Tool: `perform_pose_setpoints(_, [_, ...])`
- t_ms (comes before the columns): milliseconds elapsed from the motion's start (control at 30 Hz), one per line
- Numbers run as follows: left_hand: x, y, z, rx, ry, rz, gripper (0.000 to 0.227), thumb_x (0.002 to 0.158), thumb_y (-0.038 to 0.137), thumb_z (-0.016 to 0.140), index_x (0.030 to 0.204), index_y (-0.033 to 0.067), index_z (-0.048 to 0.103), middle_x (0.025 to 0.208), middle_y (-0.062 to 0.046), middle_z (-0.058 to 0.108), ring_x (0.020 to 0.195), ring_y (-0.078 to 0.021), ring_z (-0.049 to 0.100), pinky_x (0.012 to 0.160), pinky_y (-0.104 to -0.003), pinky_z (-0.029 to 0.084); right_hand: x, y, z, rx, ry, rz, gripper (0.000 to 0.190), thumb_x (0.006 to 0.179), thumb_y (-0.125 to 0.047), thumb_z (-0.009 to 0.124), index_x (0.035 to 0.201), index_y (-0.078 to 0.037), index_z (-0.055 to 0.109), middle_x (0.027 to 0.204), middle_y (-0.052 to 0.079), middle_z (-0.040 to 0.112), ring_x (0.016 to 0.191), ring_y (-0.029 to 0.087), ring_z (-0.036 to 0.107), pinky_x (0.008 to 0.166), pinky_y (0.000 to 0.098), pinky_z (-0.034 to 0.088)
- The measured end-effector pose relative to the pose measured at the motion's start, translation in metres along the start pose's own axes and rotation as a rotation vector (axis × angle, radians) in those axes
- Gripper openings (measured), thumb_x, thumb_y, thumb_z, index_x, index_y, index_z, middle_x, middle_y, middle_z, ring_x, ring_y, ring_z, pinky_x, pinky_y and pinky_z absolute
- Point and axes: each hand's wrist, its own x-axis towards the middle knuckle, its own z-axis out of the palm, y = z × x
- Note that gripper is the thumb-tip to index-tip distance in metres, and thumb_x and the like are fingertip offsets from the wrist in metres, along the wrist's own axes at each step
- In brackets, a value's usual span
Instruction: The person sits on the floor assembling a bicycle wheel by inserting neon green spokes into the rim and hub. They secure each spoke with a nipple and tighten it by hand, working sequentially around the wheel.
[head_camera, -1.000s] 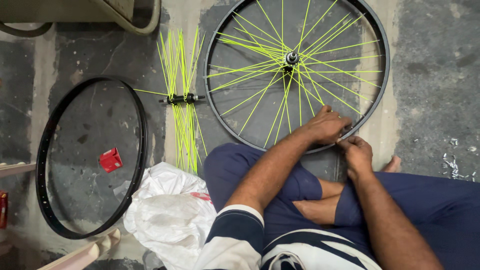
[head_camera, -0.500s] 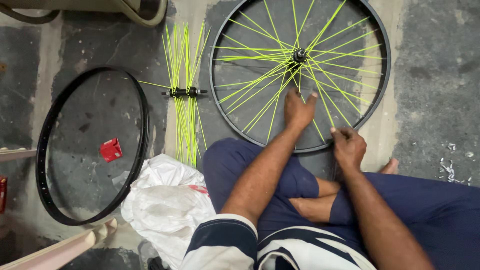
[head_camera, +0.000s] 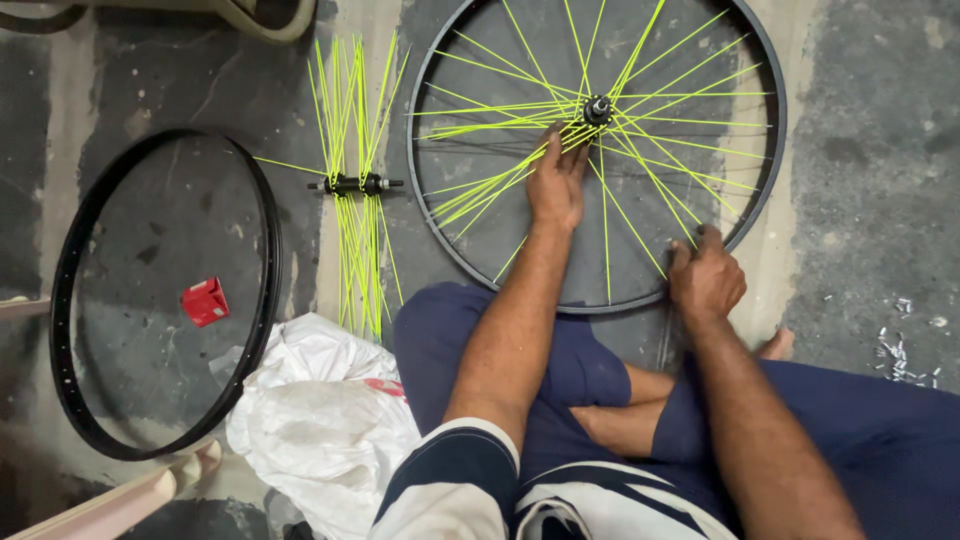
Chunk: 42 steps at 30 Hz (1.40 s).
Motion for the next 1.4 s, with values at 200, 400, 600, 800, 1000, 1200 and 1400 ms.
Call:
perform_pose_setpoints(200, [0.006,0.0,-0.001,0.021,0.062,-0.022,0.038,0.104,0.022,0.06,0.133,-0.002,0.06,0.122,-0.015,0.068,0.112,-0.0279,0.066,0.1,-0.044,0.053,0.002,0.0,0.002,-0.031,0.022,-0.045,0.023,0.099,-0.033,0.071,0.096,-0.011,0.076,0.091,0.017,0.073,0.084,0.041,0.069,0.075,0.0519,0.053])
perform_pose_setpoints(400, [0.01,0.012,0.003,0.233,0.224,0.413,0.043,0.097,0.013,0.068,0.135,-0.0022,0.057,0.124,-0.01,0.065,0.108,-0.0192,0.065,0.095,-0.035,0.054,-0.01,0.004,-0.003,0.055,0.101,-0.198,0.019,0.099,-0.031,0.074,0.099,-0.011,0.077,0.092,0.014,0.073,0.084,0.037,0.07,0.075,0.0474,0.054])
perform_pose_setpoints(600, [-0.044,0.024,0.025,0.815,0.51,0.374,0.056,0.098,0.024,0.078,0.135,-0.005,0.049,0.131,-0.013,0.055,0.117,-0.021,0.056,0.098,-0.035,0.045,-0.015,-0.005,-0.013,0.11,0.098,-0.236,0.018,0.098,-0.03,0.075,0.1,-0.013,0.079,0.09,0.014,0.073,0.082,0.036,0.07,0.071,0.0456,0.054])
perform_pose_setpoints(800, [-0.083,0.014,0.026,0.875,0.28,0.346,0.048,0.092,0.014,0.069,0.131,-0.0032,0.047,0.106,-0.014,0.07,0.096,-0.0241,0.067,0.086,-0.034,0.052,-0.016,-0.004,-0.023,0.121,0.123,-0.378,0.017,0.098,-0.027,0.075,0.099,-0.011,0.077,0.088,0.013,0.072,0.08,0.034,0.069,0.07,0.045,0.053])
perform_pose_setpoints(1000, [-0.074,0.011,0.002,0.645,0.164,-0.458,0.022,0.095,0.021,0.056,0.106,0.0017,0.058,0.073,-0.011,0.072,0.057,-0.0218,0.069,0.045,-0.033,0.049,-0.009,0.003,-0.008,-0.214,-0.077,-0.491,0.02,0.096,-0.025,0.069,0.083,-0.009,0.07,0.081,0.014,0.07,0.077,0.035,0.07,0.068,0.0481,0.054])
perform_pose_setpoints(1200, [-0.112,-0.024,-0.01,0.928,-0.147,-0.525,0.021,0.098,0.022,0.071,0.1,0.0014,0.069,0.077,-0.009,0.06,0.061,-0.0186,0.056,0.051,-0.033,0.048,-0.002,0.009,-0.001,-0.161,-0.419,-0.417,0.026,0.079,-0.034,0.076,0.086,-0.01,0.074,0.081,0.02,0.071,0.075,0.043,0.069,0.065,0.0538,0.054])
perform_pose_setpoints(1400, [-0.143,-0.023,0.004,1.122,-0.282,-0.228,0.026,0.085,0.007,0.074,0.108,-0.0012,0.065,0.098,-0.012,0.071,0.091,-0.0211,0.068,0.082,-0.037,0.056,-0.011,0.023,0.022,-0.104,-0.401,-0.41,0.021,0.089,-0.029,0.072,0.097,-0.01,0.075,0.09,0.018,0.073,0.087,0.042,0.07,0.075,0.0508,0.055])
